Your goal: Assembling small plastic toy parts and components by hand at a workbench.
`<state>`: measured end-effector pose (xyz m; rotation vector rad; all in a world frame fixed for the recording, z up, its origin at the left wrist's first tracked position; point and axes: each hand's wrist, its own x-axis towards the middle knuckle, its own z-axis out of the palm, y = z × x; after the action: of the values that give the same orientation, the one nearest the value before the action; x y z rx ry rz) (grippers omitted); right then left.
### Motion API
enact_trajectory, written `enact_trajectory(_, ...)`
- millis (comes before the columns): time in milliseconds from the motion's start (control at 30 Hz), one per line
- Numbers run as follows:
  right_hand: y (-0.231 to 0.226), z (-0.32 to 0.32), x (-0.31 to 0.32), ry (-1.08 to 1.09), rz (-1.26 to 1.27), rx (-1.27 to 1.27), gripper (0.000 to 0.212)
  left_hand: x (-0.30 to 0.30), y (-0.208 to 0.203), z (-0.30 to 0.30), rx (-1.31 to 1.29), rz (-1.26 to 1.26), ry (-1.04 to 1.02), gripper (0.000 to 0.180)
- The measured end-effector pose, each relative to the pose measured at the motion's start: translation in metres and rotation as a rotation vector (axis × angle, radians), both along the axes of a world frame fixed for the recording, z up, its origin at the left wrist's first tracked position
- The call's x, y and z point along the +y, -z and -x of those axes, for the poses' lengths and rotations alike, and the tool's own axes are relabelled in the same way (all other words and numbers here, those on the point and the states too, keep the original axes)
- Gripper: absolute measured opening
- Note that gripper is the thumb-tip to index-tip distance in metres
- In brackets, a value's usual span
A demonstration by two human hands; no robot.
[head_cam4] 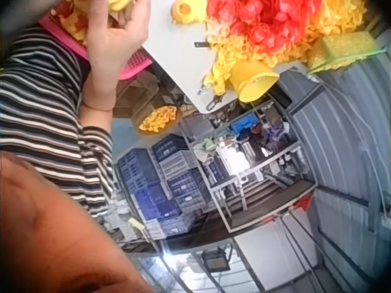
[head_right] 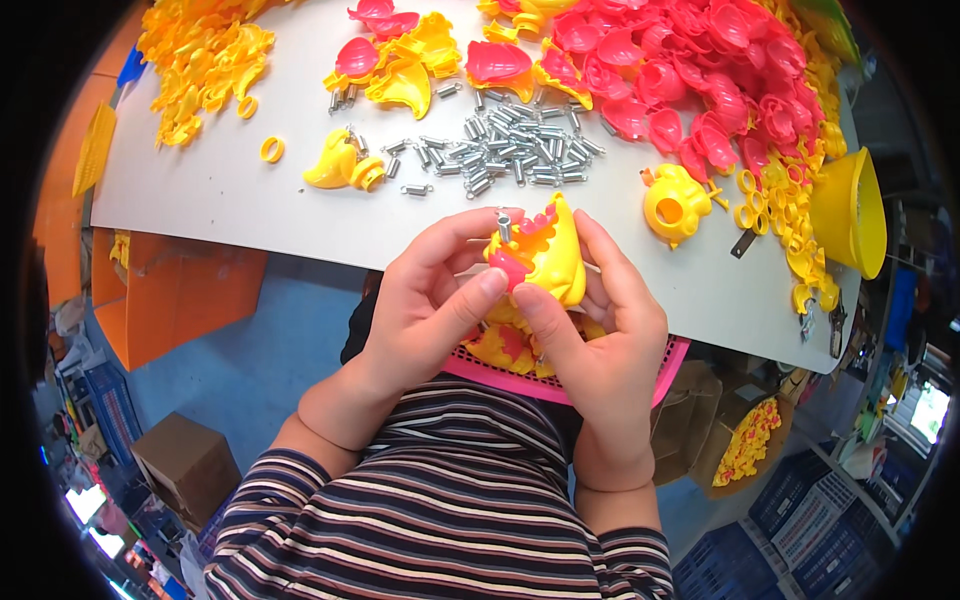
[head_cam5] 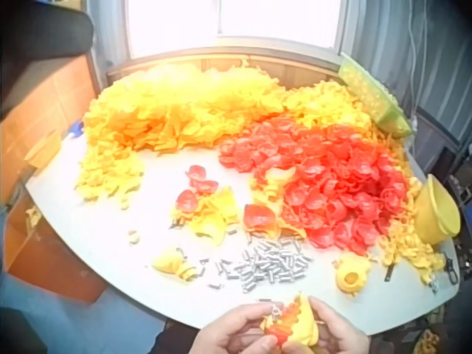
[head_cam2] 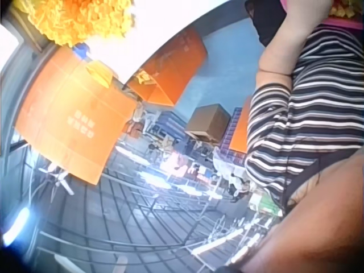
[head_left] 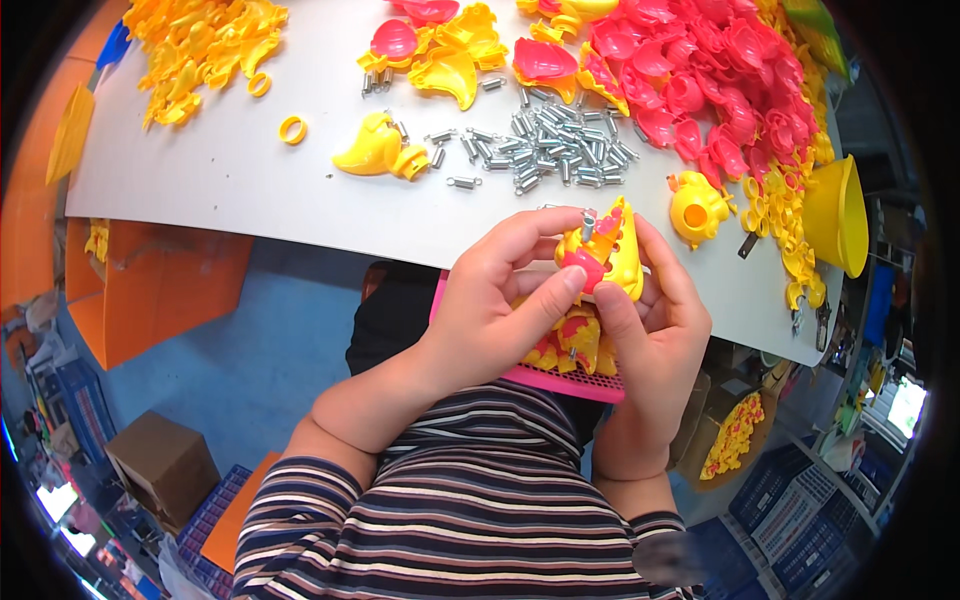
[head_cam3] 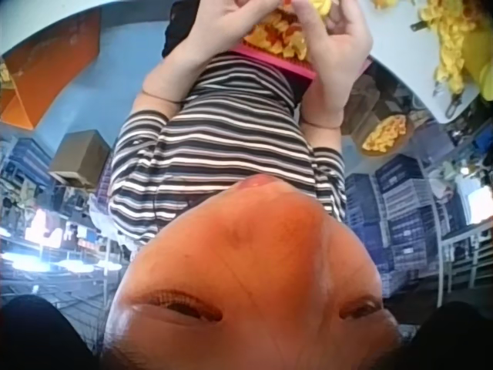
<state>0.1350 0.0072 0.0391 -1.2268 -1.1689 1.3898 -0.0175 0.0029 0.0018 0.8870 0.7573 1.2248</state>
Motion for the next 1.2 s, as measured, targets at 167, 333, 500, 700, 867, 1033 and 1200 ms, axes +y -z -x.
enact_trajectory(167, 0.006, 0.000, 0.002, 0.012, -0.054, 0.067, 0.059, -0.001, 0.003, -0.008, 0.062, -0.092, -0.062, 0.039)
enact_trajectory(333, 0.009, 0.001, 0.002, 0.021, -0.042, 0.087, 0.057, 0.000, 0.004, -0.008, 0.171, -0.233, -0.146, 0.038)
enact_trajectory(500, 0.014, -0.001, 0.004, 0.008, -0.035, 0.158, 0.058, 0.001, -0.004, -0.001, 0.386, -0.336, -0.127, 0.042)
enact_trajectory(700, 0.025, -0.008, 0.006, -0.045, -0.082, 0.268, 0.061, 0.001, -0.010, -0.006, 0.577, -0.512, -0.294, 0.043)
enact_trajectory(867, 0.023, -0.008, 0.007, -0.082, -0.098, 0.294, 0.067, -0.004, -0.014, -0.011, 0.602, -0.500, -0.329, 0.047)
enact_trajectory(1033, 0.023, -0.008, 0.007, -0.053, -0.105, 0.245, 0.072, -0.008, -0.016, -0.013, 0.604, -0.513, -0.378, 0.048)
enact_trajectory(1200, 0.025, -0.010, 0.005, -0.021, -0.127, 0.194, 0.077, -0.008, -0.017, -0.012, 0.628, -0.517, -0.390, 0.048)
